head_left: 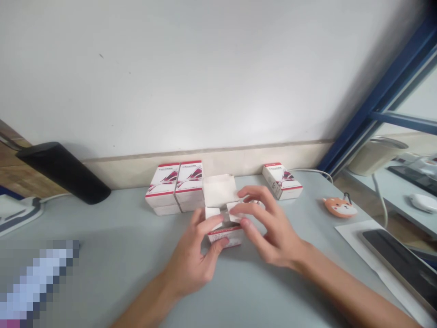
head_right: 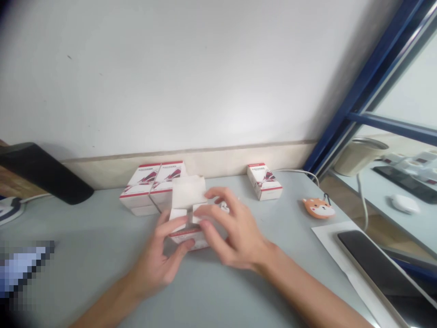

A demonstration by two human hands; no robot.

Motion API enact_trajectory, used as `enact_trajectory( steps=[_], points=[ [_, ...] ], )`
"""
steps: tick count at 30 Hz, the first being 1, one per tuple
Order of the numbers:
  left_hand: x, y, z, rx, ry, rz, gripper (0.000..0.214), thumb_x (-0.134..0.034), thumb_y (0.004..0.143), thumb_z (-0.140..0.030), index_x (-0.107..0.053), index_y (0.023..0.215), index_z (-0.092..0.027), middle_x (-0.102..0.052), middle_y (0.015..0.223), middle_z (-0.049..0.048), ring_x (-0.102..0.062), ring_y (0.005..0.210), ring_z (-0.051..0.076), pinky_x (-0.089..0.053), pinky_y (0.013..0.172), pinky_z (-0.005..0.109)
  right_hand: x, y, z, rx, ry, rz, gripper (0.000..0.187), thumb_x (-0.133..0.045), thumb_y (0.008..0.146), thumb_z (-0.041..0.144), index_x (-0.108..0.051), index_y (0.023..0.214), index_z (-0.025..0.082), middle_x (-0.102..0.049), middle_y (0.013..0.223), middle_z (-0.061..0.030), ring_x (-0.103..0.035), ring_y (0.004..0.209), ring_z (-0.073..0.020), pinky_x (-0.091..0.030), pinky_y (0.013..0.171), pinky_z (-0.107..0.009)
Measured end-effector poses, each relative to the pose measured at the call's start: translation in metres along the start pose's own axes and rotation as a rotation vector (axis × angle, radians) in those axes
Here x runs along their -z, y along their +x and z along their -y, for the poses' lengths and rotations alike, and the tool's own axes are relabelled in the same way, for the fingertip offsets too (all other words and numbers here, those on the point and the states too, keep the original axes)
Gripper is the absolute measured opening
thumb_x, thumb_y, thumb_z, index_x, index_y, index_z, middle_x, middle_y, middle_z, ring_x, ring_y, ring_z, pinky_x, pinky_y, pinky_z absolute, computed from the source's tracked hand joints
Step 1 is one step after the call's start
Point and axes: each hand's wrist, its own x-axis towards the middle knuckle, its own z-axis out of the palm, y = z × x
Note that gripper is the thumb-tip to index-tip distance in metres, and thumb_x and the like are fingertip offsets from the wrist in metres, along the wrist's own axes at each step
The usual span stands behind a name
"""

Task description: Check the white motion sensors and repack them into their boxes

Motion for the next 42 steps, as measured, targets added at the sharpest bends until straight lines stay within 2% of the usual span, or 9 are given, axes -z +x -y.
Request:
enact_trajectory(
  steps=[4, 10, 18, 22, 27, 30, 34, 36, 42],
  points=[
    [0.004, 0.002, -0.003, -0.007, 0.11, -0.023, 0.064, -0.063, 0.095, -0.01, -0.044, 0.152, -0.034, -0.06, 0.13, 0.0101, -0.062, 0.119, 0.026, -0.058, 0.096, 0.039, 0.009, 0.002, -0.004, -0.043, 0.023, -0.05, 0.039, -0.056, 0.1, 0.02, -0.059, 0.138, 0.029, -0.051, 0.134, -0.0129, -0.059, 0.125, -0.0297, -0.054, 0.107, -0.054],
    [0.01, 0.006, -0.009, -0.087, 0.141, 0.033, 0.065, -0.064, 0.093, -0.007, -0.045, 0.149, -0.032, -0.061, 0.128, 0.0114, -0.065, 0.114, 0.026, -0.061, 0.091, 0.039, 0.008, 0.004, 0.003, 0.09, 0.012, 0.177, 0.044, -0.062, 0.098, 0.028, -0.058, 0.141, 0.031, -0.046, 0.145, -0.0126, -0.058, 0.128, -0.031, -0.056, 0.105, -0.052],
    [-0.004, -0.004, 0.008, -0.182, 0.165, -0.249, 0.092, -0.084, 0.077, -0.005, -0.03, 0.147, -0.03, -0.06, 0.105, 0.0004, -0.067, 0.083, 0.015, -0.061, 0.077, 0.029, 0.012, 0.005, -0.017, -0.071, -0.084, -0.083, 0.007, -0.059, 0.099, 0.023, -0.052, 0.1, 0.025, -0.061, 0.109, -0.0083, -0.062, 0.097, -0.0237, -0.053, 0.086, -0.041],
    [-0.005, -0.002, 0.013, -0.164, 0.145, -0.262, 0.081, -0.084, 0.077, -0.003, -0.034, 0.136, -0.026, -0.059, 0.113, 0.0025, -0.068, 0.093, 0.014, -0.061, 0.083, 0.029, 0.015, 0.003, -0.041, -0.292, -0.171, 0.09, 0.008, -0.055, 0.104, 0.03, -0.06, 0.103, 0.024, -0.069, 0.102, -0.0065, -0.064, 0.097, -0.0243, -0.05, 0.088, -0.04],
    [-0.002, -0.007, 0.022, -0.141, 0.214, -0.348, 0.075, -0.086, 0.079, -0.01, -0.04, 0.135, -0.027, -0.059, 0.105, -0.0004, -0.067, 0.086, 0.013, -0.059, 0.076, 0.026, 0.01, -0.008, -0.069, -0.199, -0.355, 0.403, 0.007, -0.07, 0.096, 0.027, -0.072, 0.103, 0.024, -0.076, 0.107, -0.0074, -0.064, 0.119, -0.0313, -0.048, 0.101, -0.046],
    [0.001, -0.006, 0.023, -0.167, 0.318, -0.392, 0.072, -0.086, 0.081, -0.015, -0.045, 0.138, -0.028, -0.062, 0.102, -0.0008, -0.068, 0.083, 0.015, -0.058, 0.071, 0.026, 0.011, -0.004, -0.066, -0.184, -0.345, 0.278, 0.004, -0.071, 0.097, 0.022, -0.072, 0.1, 0.024, -0.078, 0.101, -0.0055, -0.07, 0.104, -0.0274, -0.051, 0.096, -0.045],
    [0.006, 0.002, 0.01, -0.275, 0.431, -0.331, 0.061, -0.082, 0.085, -0.017, -0.05, 0.137, -0.026, -0.069, 0.104, 0.0026, -0.07, 0.082, 0.017, -0.059, 0.071, 0.028, 0.02, 0.009, -0.029, -0.109, -0.209, -0.274, 0.012, -0.072, 0.097, 0.021, -0.069, 0.108, 0.023, -0.077, 0.103, -0.007, -0.073, 0.094, -0.0237, -0.057, 0.084, -0.039],
    [0.008, 0.007, 0.002, -0.286, 0.467, -0.263, 0.049, -0.078, 0.088, -0.018, -0.053, 0.13, -0.026, -0.072, 0.106, 0.0053, -0.07, 0.079, 0.017, -0.059, 0.069, 0.029, 0.021, 0.011, -0.006, -0.002, -0.108, -0.405, 0.018, -0.074, 0.094, 0.016, -0.069, 0.11, 0.024, -0.077, 0.103, -0.0068, -0.074, 0.094, -0.0234, -0.06, 0.083, -0.038],
    [0.008, 0.01, -0.009, -0.314, 0.539, -0.212, 0.037, -0.075, 0.088, -0.015, -0.055, 0.119, -0.024, -0.075, 0.112, 0.0139, -0.074, 0.086, 0.024, -0.062, 0.074, 0.036, 0.009, 0.007, 0.019, 0.239, -0.095, -0.066, 0.027, -0.071, 0.094, 0.005, -0.069, 0.116, 0.02, -0.08, 0.11, -0.0089, -0.076, 0.102, -0.0219, -0.062, 0.087, -0.036]
  ],
)
